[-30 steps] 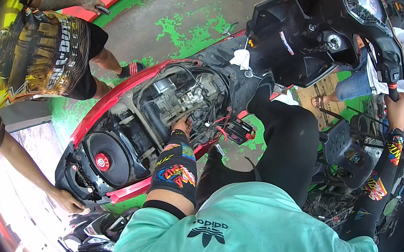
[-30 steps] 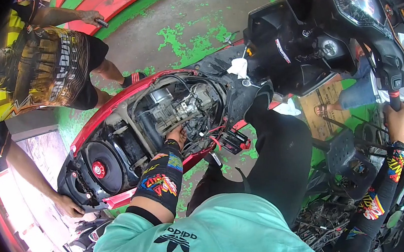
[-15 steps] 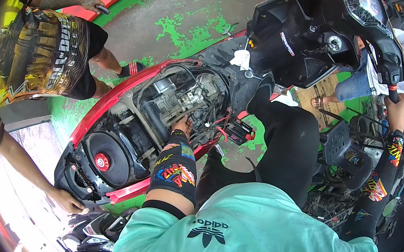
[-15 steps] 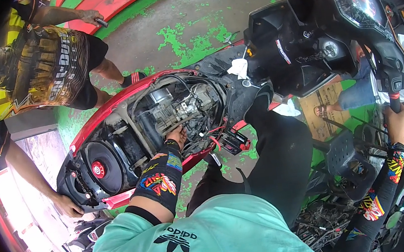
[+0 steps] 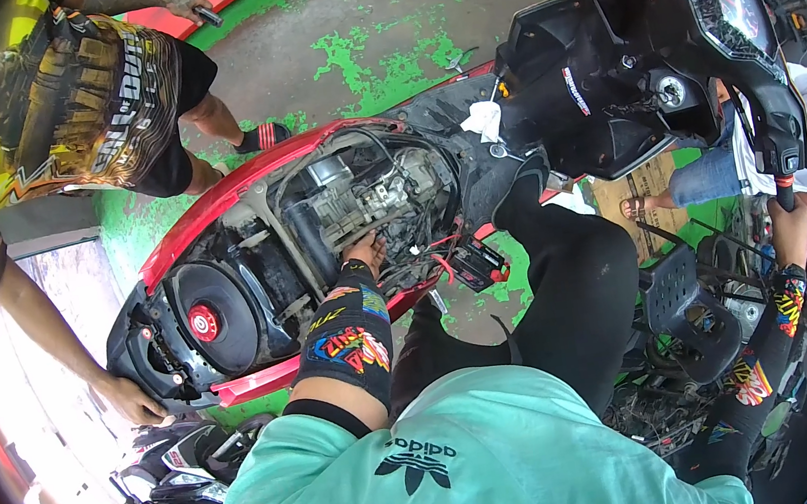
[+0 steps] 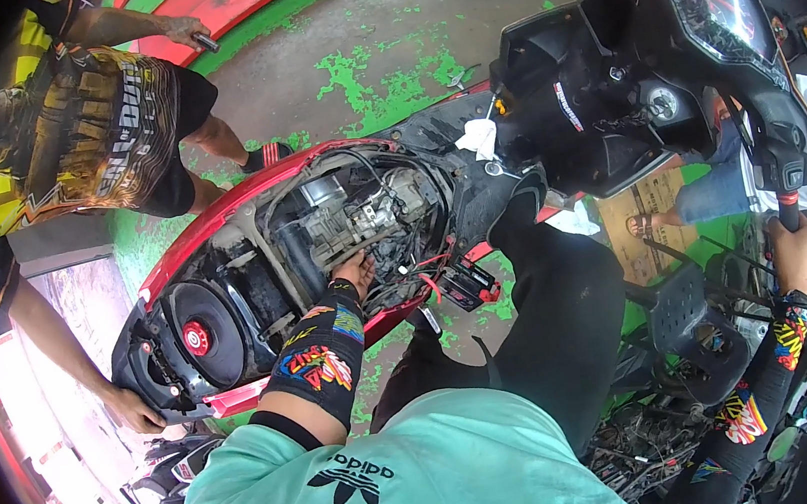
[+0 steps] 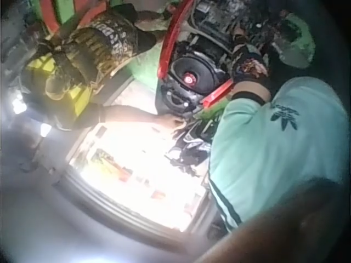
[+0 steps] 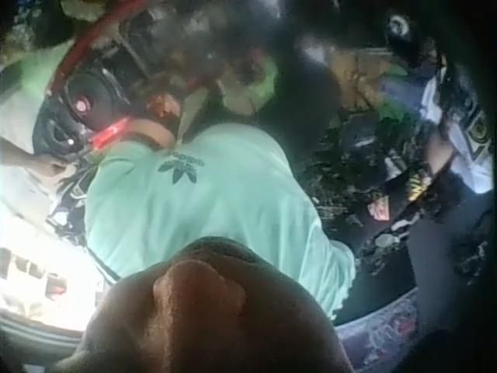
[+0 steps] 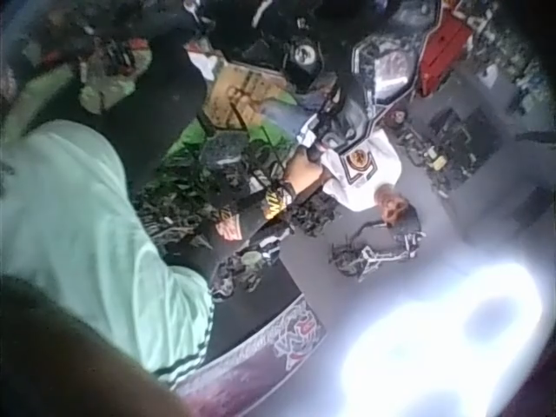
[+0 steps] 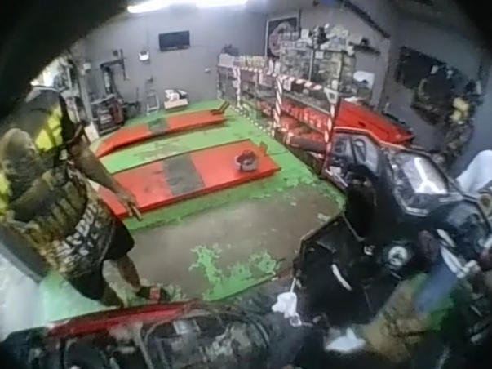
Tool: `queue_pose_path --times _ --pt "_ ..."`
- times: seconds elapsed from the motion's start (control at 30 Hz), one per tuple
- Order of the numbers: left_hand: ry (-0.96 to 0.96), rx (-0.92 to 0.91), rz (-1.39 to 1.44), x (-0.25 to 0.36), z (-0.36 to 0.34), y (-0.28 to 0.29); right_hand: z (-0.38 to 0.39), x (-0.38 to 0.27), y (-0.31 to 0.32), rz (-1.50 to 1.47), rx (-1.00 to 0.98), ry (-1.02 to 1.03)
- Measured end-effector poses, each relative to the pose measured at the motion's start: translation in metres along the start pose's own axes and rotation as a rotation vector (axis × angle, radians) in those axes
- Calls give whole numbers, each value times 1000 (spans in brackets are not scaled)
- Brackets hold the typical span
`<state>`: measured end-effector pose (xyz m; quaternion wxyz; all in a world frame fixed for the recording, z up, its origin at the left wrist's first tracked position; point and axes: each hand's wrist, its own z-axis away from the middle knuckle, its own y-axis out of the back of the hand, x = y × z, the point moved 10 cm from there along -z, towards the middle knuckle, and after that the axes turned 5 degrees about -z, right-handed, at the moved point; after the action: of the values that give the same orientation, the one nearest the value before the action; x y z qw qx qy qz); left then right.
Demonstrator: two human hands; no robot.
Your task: Repairing or inspecting the engine components of a motorcycle.
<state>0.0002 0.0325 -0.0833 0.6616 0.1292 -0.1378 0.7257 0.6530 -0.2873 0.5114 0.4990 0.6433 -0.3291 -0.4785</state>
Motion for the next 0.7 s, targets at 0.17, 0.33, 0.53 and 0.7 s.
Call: queue_pose_path --times 0.17,0.33,0.53,0.7 --pt "-37 -78 42 4 5 -8 -2 -1 -2 -54 -32 19" --pt "-24 -56 19 2 5 -7 2 -1 -3 -69 -65 -39" --pt "0 -86 11 0 3 -9 5 -12 5 69 43 11" --pt "22 -123 -32 -1 3 -11 5 -10 3 59 17 -25"
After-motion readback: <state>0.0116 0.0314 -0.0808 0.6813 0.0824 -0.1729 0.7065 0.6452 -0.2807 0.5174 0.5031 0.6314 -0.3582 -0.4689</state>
